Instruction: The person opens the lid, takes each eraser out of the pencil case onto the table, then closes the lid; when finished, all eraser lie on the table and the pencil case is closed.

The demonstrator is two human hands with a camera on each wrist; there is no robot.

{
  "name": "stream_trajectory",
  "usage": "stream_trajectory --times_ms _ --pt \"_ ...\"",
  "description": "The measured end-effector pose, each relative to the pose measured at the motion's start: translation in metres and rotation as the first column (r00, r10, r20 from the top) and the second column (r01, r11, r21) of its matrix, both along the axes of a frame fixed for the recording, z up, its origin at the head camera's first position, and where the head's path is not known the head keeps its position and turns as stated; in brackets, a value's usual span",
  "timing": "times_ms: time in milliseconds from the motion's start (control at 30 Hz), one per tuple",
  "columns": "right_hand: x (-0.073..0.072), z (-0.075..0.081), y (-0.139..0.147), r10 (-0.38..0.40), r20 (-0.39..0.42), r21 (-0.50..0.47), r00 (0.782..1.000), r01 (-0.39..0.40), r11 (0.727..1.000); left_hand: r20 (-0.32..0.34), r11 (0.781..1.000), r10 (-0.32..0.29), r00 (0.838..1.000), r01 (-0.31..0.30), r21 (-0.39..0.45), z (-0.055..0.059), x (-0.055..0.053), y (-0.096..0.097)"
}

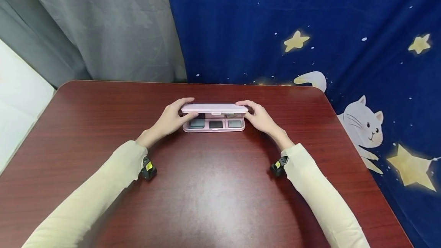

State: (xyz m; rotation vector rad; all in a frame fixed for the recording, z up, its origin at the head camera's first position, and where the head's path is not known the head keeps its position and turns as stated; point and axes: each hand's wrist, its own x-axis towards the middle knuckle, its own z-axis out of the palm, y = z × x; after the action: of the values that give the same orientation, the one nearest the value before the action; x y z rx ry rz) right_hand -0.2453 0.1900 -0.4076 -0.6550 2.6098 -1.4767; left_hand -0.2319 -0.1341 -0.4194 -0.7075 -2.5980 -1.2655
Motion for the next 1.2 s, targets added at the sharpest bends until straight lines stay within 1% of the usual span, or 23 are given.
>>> stream_trajectory --times_ms 67,167,233,300,367,433,500,533,567,600,633,700,733,800,900,933,1000,1133,1200 --pt "-0.004 -0.001 -0.001 -0.019 0.072 -0.086 0.997 0.025 0.996 0.048 0.998 0.028 0.998 -0.031 0.059 0.000 -0.003 0.000" --pt "-0.010 -0.003 -0.001 -0.043 0.188 -0.221 0.981 0.085 0.972 0.104 0.992 0.056 0.993 -0.067 0.107 0.001 -0.008 -0.001" --pt "-0.014 -0.005 0.000 -0.068 0.241 -0.270 0.968 0.134 0.954 0.135 0.987 0.062 0.989 -0.081 0.138 0.000 -0.012 -0.003" --pt "-0.019 -0.008 0.000 -0.091 0.283 -0.299 0.955 0.178 0.937 0.180 0.979 0.070 0.981 -0.102 0.174 0.001 -0.016 -0.005" --pt "-0.023 -0.010 0.001 -0.112 0.313 -0.318 0.943 0.215 0.923 0.268 0.967 0.066 0.961 -0.128 0.220 0.012 -0.015 -0.003" --pt "-0.026 -0.012 0.000 -0.130 0.343 -0.333 0.931 0.249 0.909 0.353 0.955 0.057 0.934 -0.154 0.255 0.015 -0.020 -0.002" --pt "-0.029 -0.014 0.000 -0.151 0.374 -0.333 0.915 0.285 0.899 0.419 0.949 0.064 0.906 -0.185 0.255 0.019 -0.023 -0.001" --pt "-0.031 -0.015 -0.001 -0.163 0.391 -0.326 0.906 0.302 0.896 0.446 0.948 0.070 0.892 -0.199 0.249 0.020 -0.025 0.000" --pt "-0.032 -0.015 -0.001 -0.172 0.407 -0.318 0.897 0.316 0.894 0.454 0.948 0.082 0.887 -0.209 0.238 0.016 -0.030 0.000" --pt "-0.032 -0.015 -0.003 -0.184 0.421 -0.306 0.888 0.330 0.893 0.468 0.946 0.093 0.879 -0.224 0.233 0.011 -0.034 0.000" --pt "-0.033 -0.015 -0.004 -0.199 0.430 -0.289 0.881 0.343 0.894 0.476 0.944 0.107 0.873 -0.239 0.227 0.010 -0.035 0.001" --pt "-0.035 -0.014 -0.006 -0.226 0.434 -0.262 0.872 0.362 0.894 0.502 0.940 0.132 0.854 -0.269 0.210 0.009 -0.038 0.003" --pt "-0.036 -0.013 -0.006 -0.239 0.428 -0.249 0.872 0.368 0.896 0.516 0.938 0.140 0.845 -0.281 0.205 0.010 -0.039 0.005" --pt "-0.037 -0.013 -0.007 -0.265 0.405 -0.229 0.875 0.378 0.897 0.538 0.934 0.158 0.828 -0.301 0.190 0.010 -0.040 0.008" --pt "-0.039 -0.015 -0.010 -0.312 0.359 -0.201 0.879 0.400 0.894 0.556 0.940 0.190 0.809 -0.313 0.134 0.012 -0.040 0.011" --pt "-0.039 -0.016 -0.011 -0.334 0.341 -0.188 0.879 0.412 0.892 0.556 0.942 0.202 0.806 -0.316 0.116 0.013 -0.039 0.012" --pt "-0.040 -0.019 -0.014 -0.383 0.312 -0.164 0.869 0.446 0.880 0.555 0.944 0.223 0.802 -0.320 0.083 0.013 -0.038 0.013" --pt "-0.041 -0.021 -0.020 -0.477 0.270 -0.115 0.836 0.520 0.846 0.552 0.943 0.236 0.800 -0.326 0.069 0.013 -0.038 0.014" --pt "-0.041 -0.021 -0.023 -0.503 0.258 -0.097 0.825 0.540 0.836 0.552 0.943 0.238 0.800 -0.327 0.067 0.013 -0.037 0.014"
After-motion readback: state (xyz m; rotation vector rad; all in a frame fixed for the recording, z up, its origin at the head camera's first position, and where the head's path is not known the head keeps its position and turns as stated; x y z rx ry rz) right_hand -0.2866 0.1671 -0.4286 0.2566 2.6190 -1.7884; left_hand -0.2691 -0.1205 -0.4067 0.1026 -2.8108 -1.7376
